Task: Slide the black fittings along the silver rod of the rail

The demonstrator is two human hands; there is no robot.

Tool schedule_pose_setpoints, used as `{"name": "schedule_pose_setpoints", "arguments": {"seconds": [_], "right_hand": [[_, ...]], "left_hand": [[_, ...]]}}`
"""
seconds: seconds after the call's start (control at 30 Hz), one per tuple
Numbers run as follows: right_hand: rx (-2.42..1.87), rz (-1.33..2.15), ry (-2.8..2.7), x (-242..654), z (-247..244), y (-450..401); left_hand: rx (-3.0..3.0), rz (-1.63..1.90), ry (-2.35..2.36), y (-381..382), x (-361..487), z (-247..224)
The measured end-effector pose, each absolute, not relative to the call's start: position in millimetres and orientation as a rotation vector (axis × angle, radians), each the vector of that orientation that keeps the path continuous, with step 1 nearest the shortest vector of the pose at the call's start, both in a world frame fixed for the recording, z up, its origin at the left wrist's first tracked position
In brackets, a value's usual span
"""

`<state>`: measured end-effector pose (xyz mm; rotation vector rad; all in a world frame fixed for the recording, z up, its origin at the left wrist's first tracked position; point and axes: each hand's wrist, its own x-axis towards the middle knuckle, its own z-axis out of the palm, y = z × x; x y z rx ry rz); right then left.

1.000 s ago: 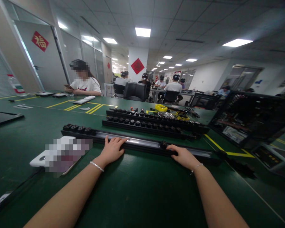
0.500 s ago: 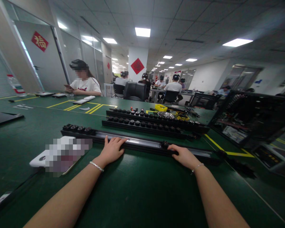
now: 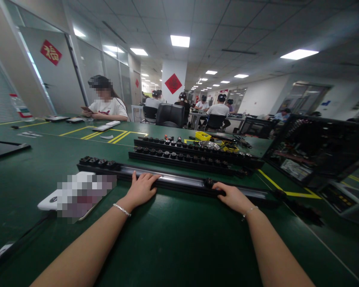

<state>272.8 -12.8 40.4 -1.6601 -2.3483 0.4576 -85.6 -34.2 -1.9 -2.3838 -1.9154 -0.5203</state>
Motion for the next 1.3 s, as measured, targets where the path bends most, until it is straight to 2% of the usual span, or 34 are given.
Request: {"name": "schedule_pose_setpoints", "arguments": {"seconds": [1.07,1.3], "right_hand": [[-1.638,0.433,-2.301,280.4,37.3,-10.5],[-1.633,0.526,-2.29,288.3,37.5,-11.0]], "left_hand": [[-2.395,-0.551,-1.915,-32.6,-86.7,-4.5],[-2.39,-0.537,-1.907,-32.7,-85.7,-3.9]]}}
